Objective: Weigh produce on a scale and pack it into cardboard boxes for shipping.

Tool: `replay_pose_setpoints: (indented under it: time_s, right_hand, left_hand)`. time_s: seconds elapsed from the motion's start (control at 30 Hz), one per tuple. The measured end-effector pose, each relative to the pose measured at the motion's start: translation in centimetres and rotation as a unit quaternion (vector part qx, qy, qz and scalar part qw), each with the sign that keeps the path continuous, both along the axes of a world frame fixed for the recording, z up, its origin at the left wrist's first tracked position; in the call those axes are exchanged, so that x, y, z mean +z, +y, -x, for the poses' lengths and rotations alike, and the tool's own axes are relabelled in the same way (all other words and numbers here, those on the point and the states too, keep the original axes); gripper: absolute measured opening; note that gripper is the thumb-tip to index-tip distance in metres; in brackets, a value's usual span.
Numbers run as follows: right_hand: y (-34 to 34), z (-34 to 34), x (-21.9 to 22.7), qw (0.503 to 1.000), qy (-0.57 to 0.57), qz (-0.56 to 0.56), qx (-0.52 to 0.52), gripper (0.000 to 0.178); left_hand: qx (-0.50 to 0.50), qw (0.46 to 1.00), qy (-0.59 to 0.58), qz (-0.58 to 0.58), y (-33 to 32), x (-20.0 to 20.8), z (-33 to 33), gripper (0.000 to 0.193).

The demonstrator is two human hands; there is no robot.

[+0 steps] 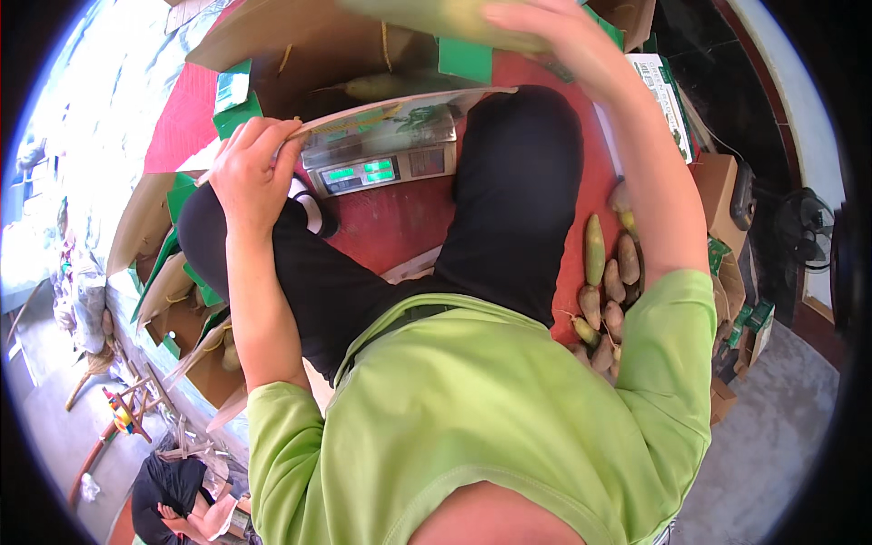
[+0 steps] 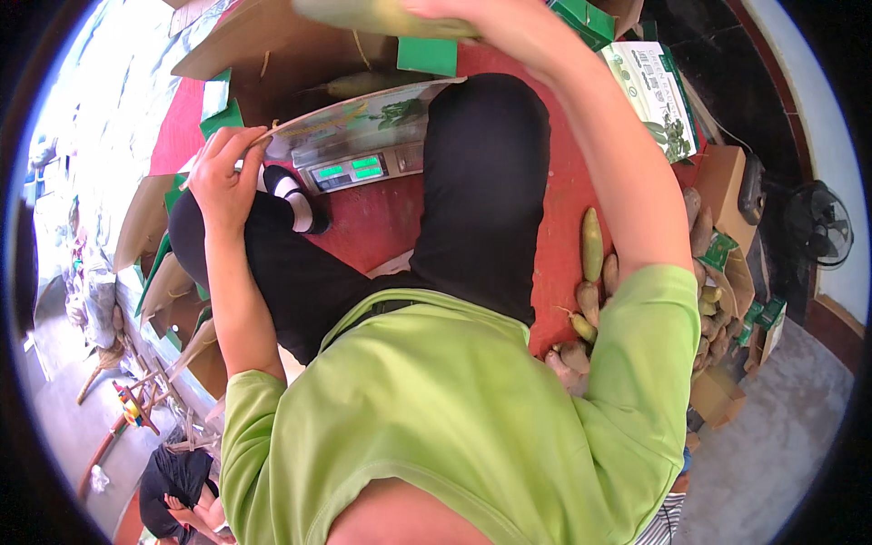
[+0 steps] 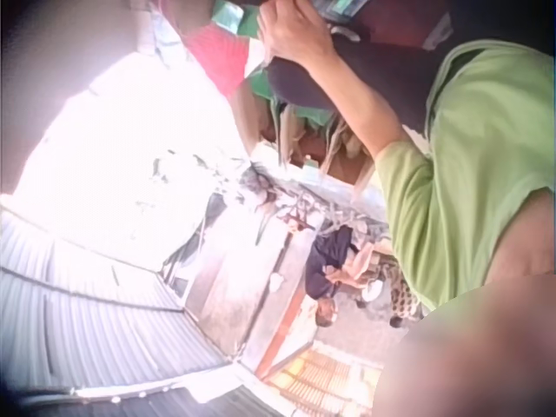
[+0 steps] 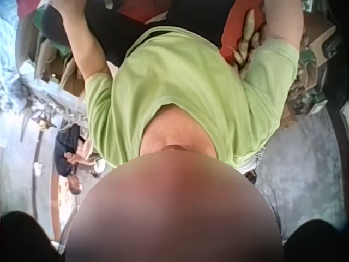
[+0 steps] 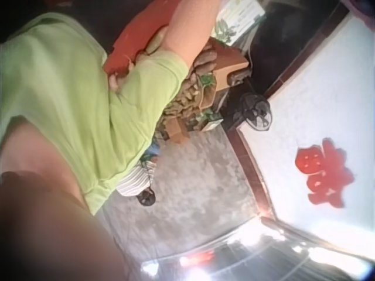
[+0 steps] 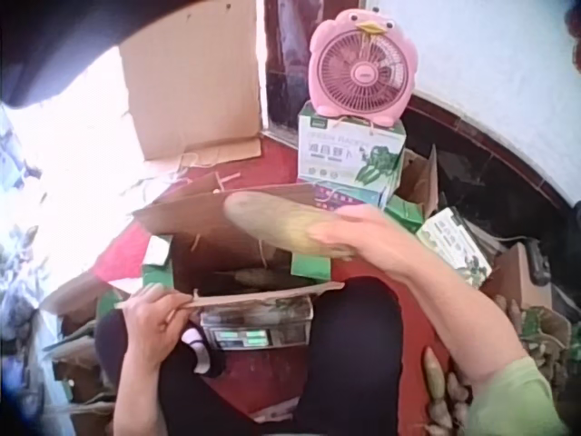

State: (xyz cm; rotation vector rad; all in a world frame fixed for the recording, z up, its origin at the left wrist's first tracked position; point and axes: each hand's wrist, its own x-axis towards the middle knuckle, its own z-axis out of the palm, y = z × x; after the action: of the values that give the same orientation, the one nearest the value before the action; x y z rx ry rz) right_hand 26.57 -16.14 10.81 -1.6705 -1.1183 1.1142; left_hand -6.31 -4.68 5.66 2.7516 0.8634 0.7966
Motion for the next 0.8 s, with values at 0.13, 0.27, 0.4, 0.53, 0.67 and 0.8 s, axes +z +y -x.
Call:
replay_pose_setpoints:
  time_s: [0.13,0.27,0.4,0.53,0.67,0.8]
  right_hand:
    - [4.1,3.0,-0.9,0.978,-0.161,0.009,0.132,0.043]
    - [2.1,0.6,-4.4,0.987,-0.062,-0.143,-0.027,0.042]
    - [-7.0,-4.9,-9.5,0.97,-0.124,-0.083,-0.194,0.037]
    - [-19.9,-10.6,-23.3,0.922,-0.277,0.111,-0.247,0.037]
    - [-34.2,-11.1,-35.1,0.894,-0.246,0.332,-0.174,0.048]
    - [-44.1,-8.2,-40.1,0.811,-0.235,0.478,-0.243,0.062]
  left_hand:
    - [-0.004,1.0,0.007,-0.01,0.3,-0.1,0.2,0.012]
    - [-0.001,1.0,0.002,-0.004,0.1,-0.3,0.1,0.012]
    - [0.003,1.0,0.006,-0.011,0.0,-0.1,0.1,0.013]
    - [0.026,0.999,0.022,-0.038,-0.4,0.2,0.1,0.012]
    - [0.028,0.997,0.041,-0.06,-0.3,0.1,0.0,0.014]
    - [0.024,0.995,0.042,-0.089,-0.1,-0.7,-0.2,0.016]
